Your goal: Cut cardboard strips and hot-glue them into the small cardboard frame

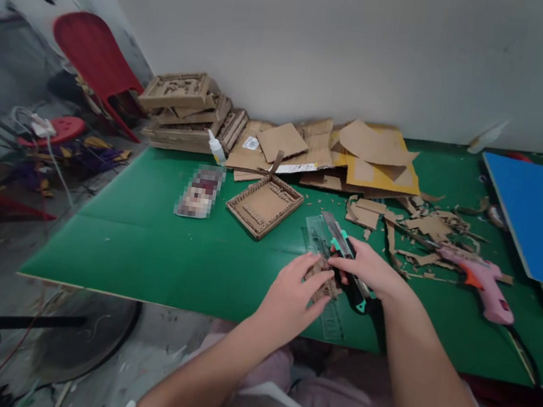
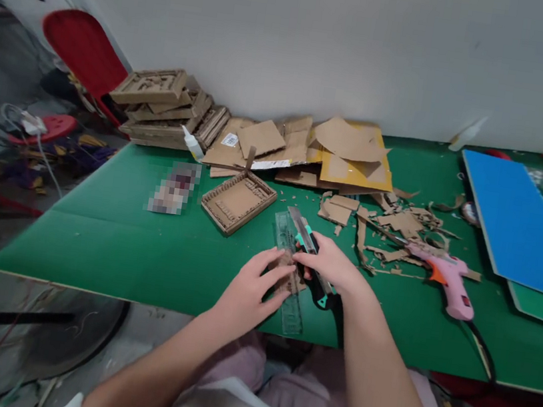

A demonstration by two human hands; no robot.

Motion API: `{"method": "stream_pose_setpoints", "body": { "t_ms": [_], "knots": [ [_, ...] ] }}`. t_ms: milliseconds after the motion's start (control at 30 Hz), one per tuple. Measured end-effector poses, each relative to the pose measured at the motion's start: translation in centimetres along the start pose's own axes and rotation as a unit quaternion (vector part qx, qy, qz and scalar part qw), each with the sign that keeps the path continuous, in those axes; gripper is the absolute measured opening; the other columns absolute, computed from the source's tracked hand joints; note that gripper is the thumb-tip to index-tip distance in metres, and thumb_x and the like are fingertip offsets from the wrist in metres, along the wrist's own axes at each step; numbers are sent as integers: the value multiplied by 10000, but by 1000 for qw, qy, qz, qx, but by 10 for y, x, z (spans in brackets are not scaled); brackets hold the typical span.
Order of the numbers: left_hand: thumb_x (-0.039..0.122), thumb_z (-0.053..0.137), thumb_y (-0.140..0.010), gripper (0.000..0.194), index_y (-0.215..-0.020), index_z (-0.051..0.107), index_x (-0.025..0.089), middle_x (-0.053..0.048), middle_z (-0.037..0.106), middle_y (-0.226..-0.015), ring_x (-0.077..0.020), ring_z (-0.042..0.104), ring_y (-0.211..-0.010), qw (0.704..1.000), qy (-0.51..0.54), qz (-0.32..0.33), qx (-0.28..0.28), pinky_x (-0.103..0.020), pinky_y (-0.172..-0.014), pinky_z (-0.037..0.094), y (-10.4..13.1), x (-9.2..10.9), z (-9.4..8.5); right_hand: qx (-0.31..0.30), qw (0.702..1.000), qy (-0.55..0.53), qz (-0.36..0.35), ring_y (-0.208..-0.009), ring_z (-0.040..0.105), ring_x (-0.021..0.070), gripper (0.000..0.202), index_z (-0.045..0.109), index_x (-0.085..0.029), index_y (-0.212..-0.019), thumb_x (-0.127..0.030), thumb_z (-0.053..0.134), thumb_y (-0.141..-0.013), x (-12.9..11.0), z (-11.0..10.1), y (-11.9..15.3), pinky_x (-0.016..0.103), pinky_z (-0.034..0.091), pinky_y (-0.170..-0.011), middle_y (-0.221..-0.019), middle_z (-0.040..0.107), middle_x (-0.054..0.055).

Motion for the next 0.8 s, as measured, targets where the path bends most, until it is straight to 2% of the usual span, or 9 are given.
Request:
{"method": "stream_pose_setpoints", "body": {
  "t_ms": [100, 233, 533, 800],
  "knots": [
    [241, 534, -832, 319, -1147, 560, 200, -133, 423, -1355, -271, 352, -1298, 1000, -7, 5, -9, -480, -1039, 381, 7, 5, 13, -7, 1000, 3, -8, -470, 496, 85, 254, 482, -190, -858, -307, 637, -696, -1, 3, 0, 230, 431, -474, -595, 510, -71],
    [203, 489, -849, 290, -1129, 562, 189, -134, 441, -1327, -249, 384, -1275, 1000, -2, -23, 12, -442, -1043, 389, 11, -1, 13, 0, 1000, 11, -11, -460, 496, 87, 211, 484, -199, -843, -273, 623, -703, -1, 1, 1, 227, 427, -462, -578, 512, -72],
    [197, 514, -834, 558, -1355, 314, 180, -138, 431, -1349, -246, 403, -1258, 998, 4, -48, -37, -438, -1032, 397, 6, -4, 17, 93, 995, -39, -8, -439, 490, 72, 241, 467, -202, -843, -278, 641, -694, 7, -26, 1, 223, 408, -472, -642, 555, -57],
    [225, 521, -859, 585, -1381, 258, 236, -125, 462, -1343, -242, 447, -1245, 997, 2, -24, -73, -431, -999, 438, 5, -7, 20, 90, 995, -40, -15, -456, 493, 75, 237, 474, -202, -851, -295, 638, -707, 6, -26, 1, 233, 427, -497, -650, 564, -49]
  ]
}}
Point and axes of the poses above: each hand's wrist, its own y-axis away from the middle knuckle, its own z-axis out of the palm, x = y × z, the point moved 9 cm from there along -y, towards the middle knuckle
